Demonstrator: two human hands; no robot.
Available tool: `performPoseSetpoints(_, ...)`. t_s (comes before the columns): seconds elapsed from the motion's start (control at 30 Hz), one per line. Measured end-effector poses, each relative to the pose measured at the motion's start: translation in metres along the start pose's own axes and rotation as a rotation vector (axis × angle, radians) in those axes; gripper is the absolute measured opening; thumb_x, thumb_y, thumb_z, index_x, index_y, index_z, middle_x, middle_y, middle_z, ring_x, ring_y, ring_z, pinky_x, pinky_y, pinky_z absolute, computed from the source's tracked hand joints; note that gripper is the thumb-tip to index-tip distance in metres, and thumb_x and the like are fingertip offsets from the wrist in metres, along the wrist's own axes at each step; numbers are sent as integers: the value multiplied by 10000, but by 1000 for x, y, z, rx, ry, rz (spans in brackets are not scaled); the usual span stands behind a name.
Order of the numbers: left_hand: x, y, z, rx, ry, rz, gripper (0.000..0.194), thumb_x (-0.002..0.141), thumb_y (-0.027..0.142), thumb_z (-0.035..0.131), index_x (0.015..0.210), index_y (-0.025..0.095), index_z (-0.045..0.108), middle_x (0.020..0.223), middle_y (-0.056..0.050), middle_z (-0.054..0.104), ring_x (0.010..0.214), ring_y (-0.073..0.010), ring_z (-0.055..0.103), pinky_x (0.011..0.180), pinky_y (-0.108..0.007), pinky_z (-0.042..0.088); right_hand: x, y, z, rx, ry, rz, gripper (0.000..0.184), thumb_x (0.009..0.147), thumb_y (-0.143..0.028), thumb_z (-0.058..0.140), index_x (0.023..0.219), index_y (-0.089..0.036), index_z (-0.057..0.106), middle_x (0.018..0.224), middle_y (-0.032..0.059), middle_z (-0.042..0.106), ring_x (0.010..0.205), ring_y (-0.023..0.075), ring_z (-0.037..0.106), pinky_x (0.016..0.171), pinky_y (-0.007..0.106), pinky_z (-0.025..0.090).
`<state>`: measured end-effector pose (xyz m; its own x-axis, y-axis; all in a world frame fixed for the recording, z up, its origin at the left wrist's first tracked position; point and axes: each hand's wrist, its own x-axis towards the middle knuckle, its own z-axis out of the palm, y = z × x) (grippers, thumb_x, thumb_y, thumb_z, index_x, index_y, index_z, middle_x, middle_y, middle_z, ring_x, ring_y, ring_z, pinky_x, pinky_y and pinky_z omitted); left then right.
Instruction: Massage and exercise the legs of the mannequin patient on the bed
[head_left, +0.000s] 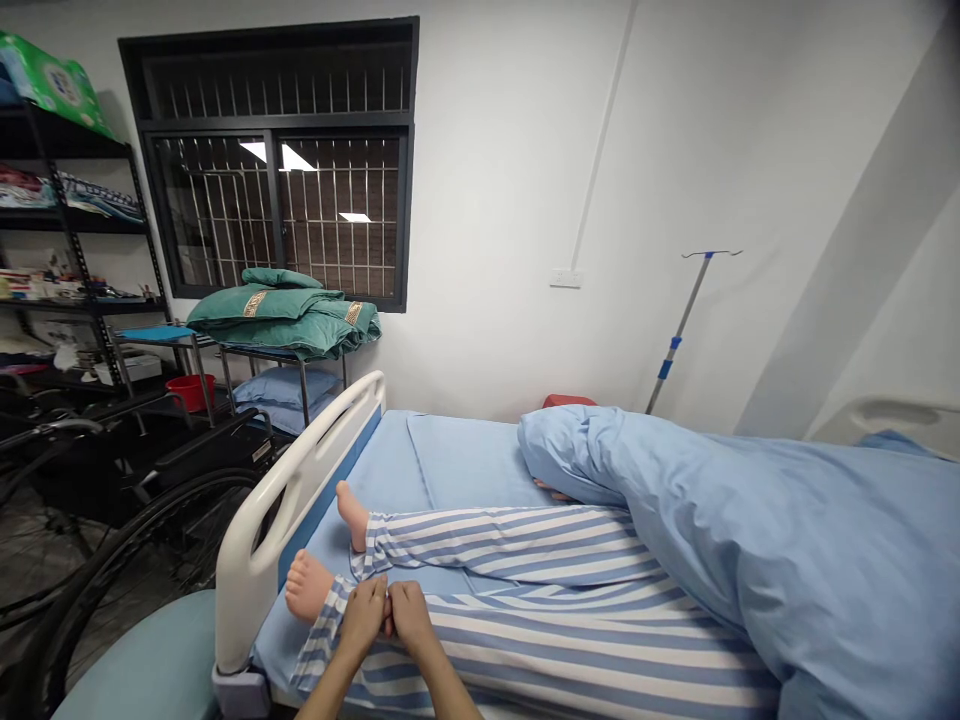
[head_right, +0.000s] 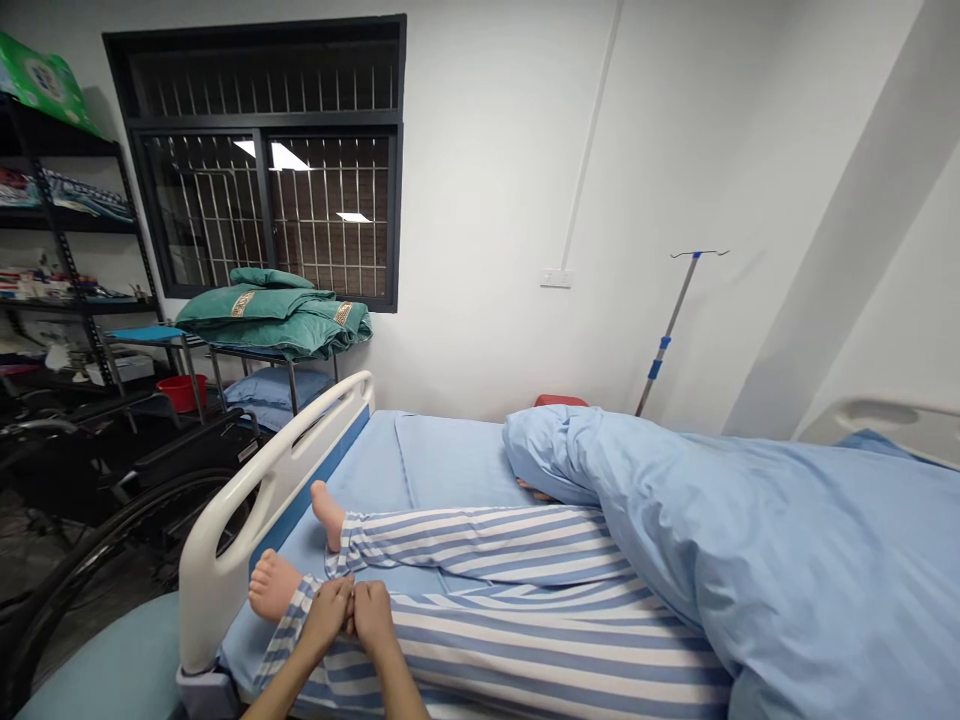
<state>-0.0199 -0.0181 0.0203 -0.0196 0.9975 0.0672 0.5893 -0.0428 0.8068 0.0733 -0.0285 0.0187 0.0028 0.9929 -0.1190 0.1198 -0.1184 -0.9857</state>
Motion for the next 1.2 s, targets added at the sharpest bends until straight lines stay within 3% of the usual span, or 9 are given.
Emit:
performPoseSetpoints(0.2,12,19,2,-307,63,10,448,806,504,267,469,212,321,416,42,353,452,-116,381,532,-250,310,9,3,-10,133,-2,93,384,770,-217,221,430,-197,400,303,-23,391,276,97,314,357,210,237)
performPoseSetpoints(0.3,7,5,13,-212,81,1,451,807,493,261,468,211,356,441,15,423,494,-138,428,559,-265,324,7,6,-10,177,8,70,363,753,-232,248,426,-194,399,307,-25,385,287,94,328,367,209,247)
performPoseSetpoints(0.4,-2,-12,23,-15,92,95,434,817,444,278,545,195,505,589,-41,583,650,-183,531,665,-294,351,1,9,-5,158,45,-41,344,743,-269,310,410,-201,365,310,-37,347,313,90,316,386,214,256)
performPoseSetpoints(0.53,-7,-17,25,70,69,100,444,834,393,256,612,187,580,668,-73,638,722,-200,575,718,-309,378,-6,1,-3,-29,123,-131,365,762,-314,328,413,-210,328,339,-38,328,361,97,323,417,227,253)
performPoseSetpoints(0.77,-4,-13,17,9,34,126,346,802,344,343,692,191,633,755,-67,677,752,-183,588,722,-286,409,-18,-25,-16,-585,246,-423,369,810,-214,333,522,-158,556,538,42,591,513,114,446,536,249,240)
performPoseSetpoints(1.0,-3,-6,14,23,26,98,399,811,416,312,541,189,499,563,-21,575,618,-155,519,629,-258,363,-24,12,-12,-769,231,-354,344,804,-164,364,605,-143,644,635,95,657,589,141,520,555,255,234)
performPoseSetpoints(1.2,6,12,7,-153,-78,-23,431,758,491,340,461,194,434,426,9,473,477,-142,470,523,-253,340,-20,5,-17,-507,194,-287,373,796,-173,349,514,-143,592,522,51,598,512,116,473,512,236,239)
